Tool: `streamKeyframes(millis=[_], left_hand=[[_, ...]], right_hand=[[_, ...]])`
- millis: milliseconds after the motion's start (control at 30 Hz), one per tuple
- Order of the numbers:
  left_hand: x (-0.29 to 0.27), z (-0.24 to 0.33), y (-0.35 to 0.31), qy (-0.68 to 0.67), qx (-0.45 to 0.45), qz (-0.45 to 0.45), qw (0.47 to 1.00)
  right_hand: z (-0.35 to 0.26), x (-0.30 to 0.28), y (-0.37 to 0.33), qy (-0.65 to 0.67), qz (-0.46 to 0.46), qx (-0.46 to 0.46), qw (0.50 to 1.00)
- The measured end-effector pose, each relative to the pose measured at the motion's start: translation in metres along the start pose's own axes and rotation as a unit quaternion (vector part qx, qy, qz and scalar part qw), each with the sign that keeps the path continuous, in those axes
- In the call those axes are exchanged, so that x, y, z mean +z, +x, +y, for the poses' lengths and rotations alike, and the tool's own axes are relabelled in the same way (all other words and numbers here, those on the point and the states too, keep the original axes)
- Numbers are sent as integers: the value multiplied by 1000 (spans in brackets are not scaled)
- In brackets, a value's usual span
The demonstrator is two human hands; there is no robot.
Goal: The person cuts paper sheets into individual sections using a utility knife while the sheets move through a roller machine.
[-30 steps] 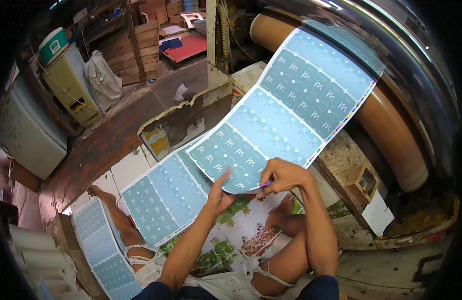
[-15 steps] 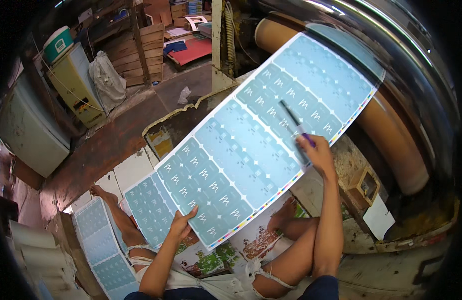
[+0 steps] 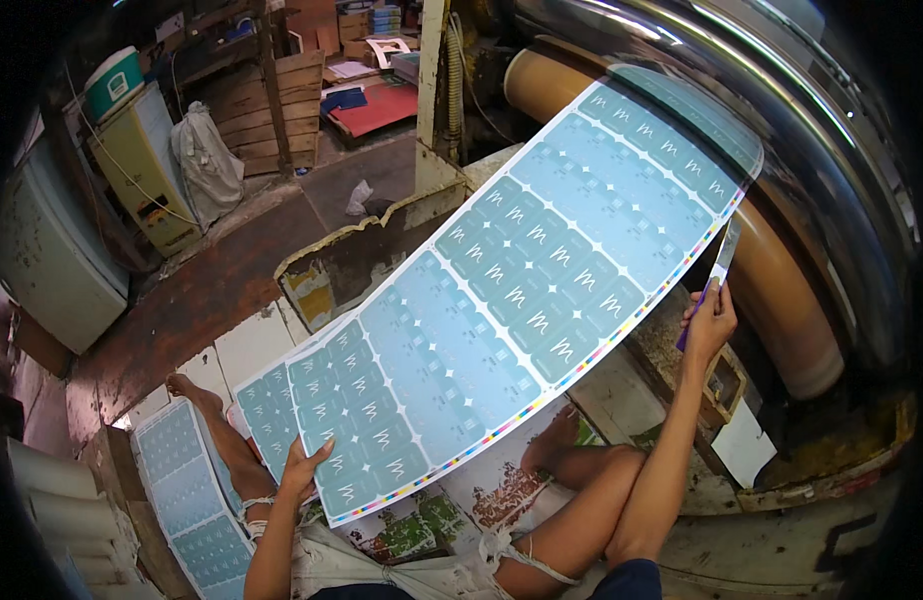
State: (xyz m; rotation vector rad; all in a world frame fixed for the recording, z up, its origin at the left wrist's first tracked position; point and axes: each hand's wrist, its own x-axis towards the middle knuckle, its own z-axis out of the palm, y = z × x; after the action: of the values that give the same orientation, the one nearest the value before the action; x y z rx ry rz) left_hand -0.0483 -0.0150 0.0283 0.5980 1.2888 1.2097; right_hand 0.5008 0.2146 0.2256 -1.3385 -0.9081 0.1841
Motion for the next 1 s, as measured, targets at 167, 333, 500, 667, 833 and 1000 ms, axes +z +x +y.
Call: streamKeyframes(millis=[167,333,500,667,833,1000], left_hand=[[18,33,-10,11,-28,-13,999],[-53,2,-17,-28,-48,6,998],[-178,-76,-25,-18,-53,3,998],[-307,-158,-30,-14,-57,9,998],[-414,-215,-39,-48,-35,59,996],[-442,-250,-32,-48,-14,112,992]], right_hand=[[-4,1,65,-19,-51,24,998],[20,7,24,1,-59,55,997],[69,14,-92,-28,-127,67,989],[113,22,-230,-139,-102,-30,985],[117,49,-336,-297,28,-347,889],[144,61,-330,-321,-131,-415,841]])
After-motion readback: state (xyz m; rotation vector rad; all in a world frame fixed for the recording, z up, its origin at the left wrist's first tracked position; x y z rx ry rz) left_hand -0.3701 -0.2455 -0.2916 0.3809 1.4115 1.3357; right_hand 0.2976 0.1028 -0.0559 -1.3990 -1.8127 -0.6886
